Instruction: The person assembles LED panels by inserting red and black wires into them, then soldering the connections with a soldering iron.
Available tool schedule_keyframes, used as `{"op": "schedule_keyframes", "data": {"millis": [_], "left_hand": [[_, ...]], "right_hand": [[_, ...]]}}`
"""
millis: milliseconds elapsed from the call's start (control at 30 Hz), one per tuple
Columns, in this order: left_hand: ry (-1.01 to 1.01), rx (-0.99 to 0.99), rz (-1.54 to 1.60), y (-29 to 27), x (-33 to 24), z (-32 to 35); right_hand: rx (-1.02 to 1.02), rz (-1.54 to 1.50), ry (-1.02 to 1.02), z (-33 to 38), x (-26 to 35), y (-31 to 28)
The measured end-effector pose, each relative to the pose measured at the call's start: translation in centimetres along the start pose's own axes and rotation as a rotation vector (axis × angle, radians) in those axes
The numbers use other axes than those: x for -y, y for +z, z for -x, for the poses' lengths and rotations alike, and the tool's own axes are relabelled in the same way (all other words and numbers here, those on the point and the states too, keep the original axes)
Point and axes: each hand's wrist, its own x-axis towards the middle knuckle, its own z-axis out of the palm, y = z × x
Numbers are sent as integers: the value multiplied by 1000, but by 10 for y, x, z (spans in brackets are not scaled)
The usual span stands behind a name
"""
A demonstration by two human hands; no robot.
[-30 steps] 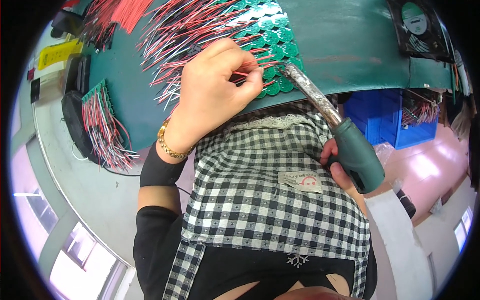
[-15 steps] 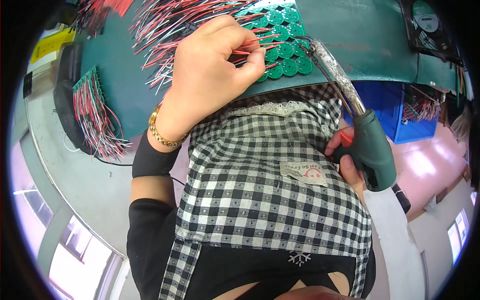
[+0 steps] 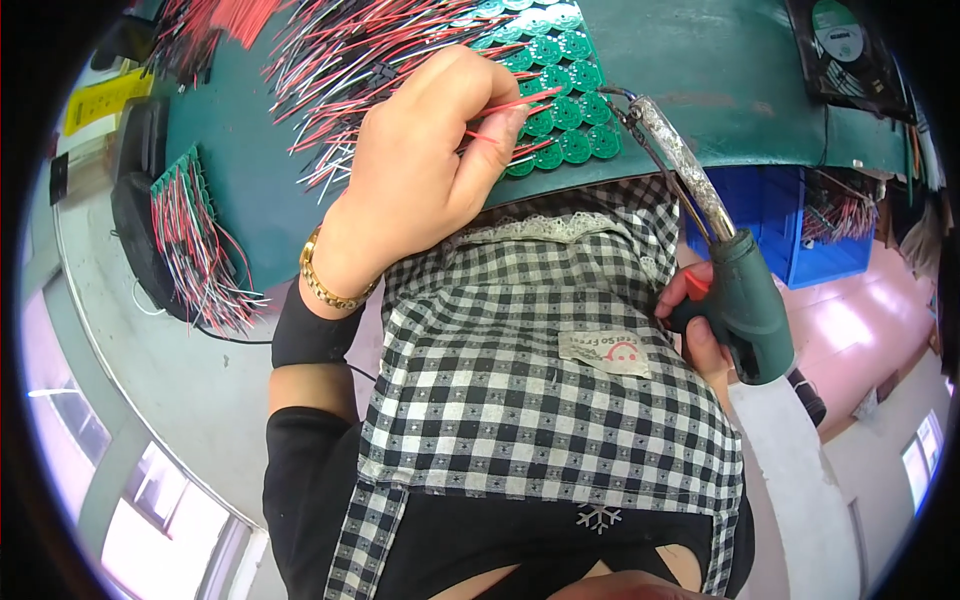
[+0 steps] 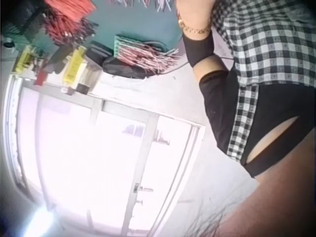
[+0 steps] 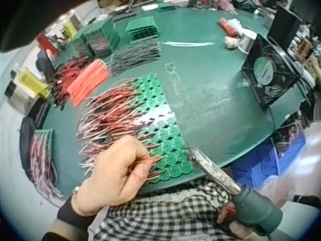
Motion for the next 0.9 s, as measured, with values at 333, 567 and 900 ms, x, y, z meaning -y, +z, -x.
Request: {"op": "schedule_keyframes", "data": {"millis": [333,567,900], "left_hand": [[-64,49,36,5,-6,7],[-37,48,26,8,-7,5],[-61,90,-27,6,-8,4]], "right_hand": [[-78,9,121,19,9,-2],[-38,20,157,19,5,-2],[97,91,-32,7,-4,-7]]}}
